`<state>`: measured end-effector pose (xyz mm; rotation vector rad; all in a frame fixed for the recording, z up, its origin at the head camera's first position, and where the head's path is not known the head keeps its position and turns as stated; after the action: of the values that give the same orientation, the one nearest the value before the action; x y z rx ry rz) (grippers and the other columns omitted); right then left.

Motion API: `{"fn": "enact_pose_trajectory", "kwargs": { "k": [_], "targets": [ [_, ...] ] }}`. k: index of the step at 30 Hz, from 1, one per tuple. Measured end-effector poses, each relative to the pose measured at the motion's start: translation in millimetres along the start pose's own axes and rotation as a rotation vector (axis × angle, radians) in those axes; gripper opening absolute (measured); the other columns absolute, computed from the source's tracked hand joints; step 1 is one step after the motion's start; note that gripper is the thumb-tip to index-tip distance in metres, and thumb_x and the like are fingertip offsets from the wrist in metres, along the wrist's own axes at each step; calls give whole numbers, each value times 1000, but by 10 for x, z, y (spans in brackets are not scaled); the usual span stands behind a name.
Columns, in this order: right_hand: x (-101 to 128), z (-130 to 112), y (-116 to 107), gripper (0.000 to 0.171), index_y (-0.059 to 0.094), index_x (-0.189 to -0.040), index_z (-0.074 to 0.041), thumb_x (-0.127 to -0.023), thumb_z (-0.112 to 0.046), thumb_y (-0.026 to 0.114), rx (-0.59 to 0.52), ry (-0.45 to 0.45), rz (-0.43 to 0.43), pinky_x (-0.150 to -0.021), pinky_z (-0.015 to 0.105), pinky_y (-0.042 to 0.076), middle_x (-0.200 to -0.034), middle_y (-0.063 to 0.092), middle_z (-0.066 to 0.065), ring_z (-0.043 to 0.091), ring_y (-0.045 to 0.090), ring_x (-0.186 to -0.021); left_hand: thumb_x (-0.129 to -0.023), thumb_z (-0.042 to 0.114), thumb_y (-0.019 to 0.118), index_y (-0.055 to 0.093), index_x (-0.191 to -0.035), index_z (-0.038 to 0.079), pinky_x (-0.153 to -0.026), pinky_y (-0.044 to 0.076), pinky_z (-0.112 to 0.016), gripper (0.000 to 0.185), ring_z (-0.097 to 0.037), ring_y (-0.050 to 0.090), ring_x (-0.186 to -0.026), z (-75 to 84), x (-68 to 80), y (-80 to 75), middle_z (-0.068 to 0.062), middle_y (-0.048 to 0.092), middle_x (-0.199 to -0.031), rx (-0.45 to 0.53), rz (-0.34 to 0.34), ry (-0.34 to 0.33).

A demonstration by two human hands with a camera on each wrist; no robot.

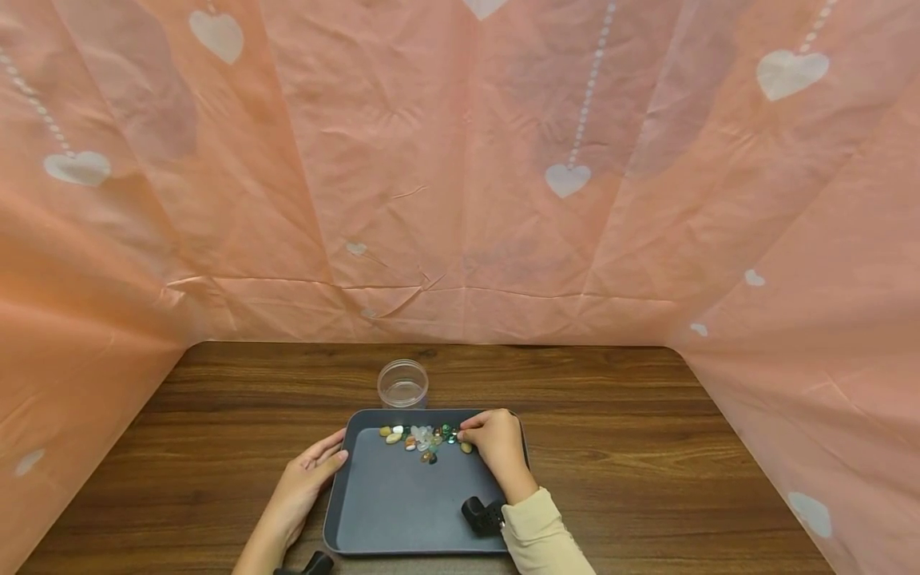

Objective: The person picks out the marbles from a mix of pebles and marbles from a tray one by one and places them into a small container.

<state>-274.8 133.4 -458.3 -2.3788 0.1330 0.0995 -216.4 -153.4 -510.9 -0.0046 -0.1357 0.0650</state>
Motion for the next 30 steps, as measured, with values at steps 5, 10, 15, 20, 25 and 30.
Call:
{"fn": "enact_pose_trajectory", "kwargs": {
  "k": [5,10,15,20,25,30],
  "targets": [
    [-7,-28,26,7,81,-72,-10,-70,-14,87,66,-40,-17,-62,28,50,-70,76,3,19,70,-71,-96,20,65,55,-141,5,-87,47,-10,48,-28,56,-131,4,2,-9,-18,58,-141,-5,2,1],
    [-2,-73,39,8,81,-70,-11,-70,-14,88,108,-78,-20,-64,30,52,-68,76,2,17,70,-70,-96,21,65,55,-141,5,-87,47,-10,49,-29,56,-131,4,-1,-11,-19,58,-141,-6,3,4],
    [11,-110,53,5,80,-71,-9,-71,-9,85,99,-89,-47,-59,26,50,-68,76,3,10,64,-63,-96,20,65,55,-141,5,-88,47,-11,48,-28,56,-130,3,-2,-15,-18,59,-140,0,8,5],
    [17,-105,36,5,81,-72,-11,-73,-14,86,80,-63,-38,-61,28,51,-71,76,2,15,69,-69,-96,20,66,55,-140,5,-88,46,-10,48,-27,56,-130,1,-1,-14,-18,59,-139,-1,10,4],
    [4,-33,63,11,81,-83,-4,-76,-13,84,-228,86,-60,-68,26,58,-78,78,8,13,73,-75,-96,21,66,56,-140,5,-88,46,-10,48,-28,56,-131,-1,-4,-14,-18,60,-139,-4,8,6],
    [-4,-6,99,19,74,-100,12,-84,1,74,-640,218,-119,-73,29,61,-89,77,17,12,74,-77,-96,21,66,55,-140,5,-89,47,-11,49,-28,56,-131,-2,-5,-8,-18,59,-140,-1,-1,8]
  ]
}}
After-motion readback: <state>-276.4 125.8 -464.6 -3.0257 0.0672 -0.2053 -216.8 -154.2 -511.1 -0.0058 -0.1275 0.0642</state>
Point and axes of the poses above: each hand's wrist, its own x-axis away from the middle knuckle, its own y-axis out of the palm, z = x × y, the point moved 5 cm from there along -x, towards the middle knuckle
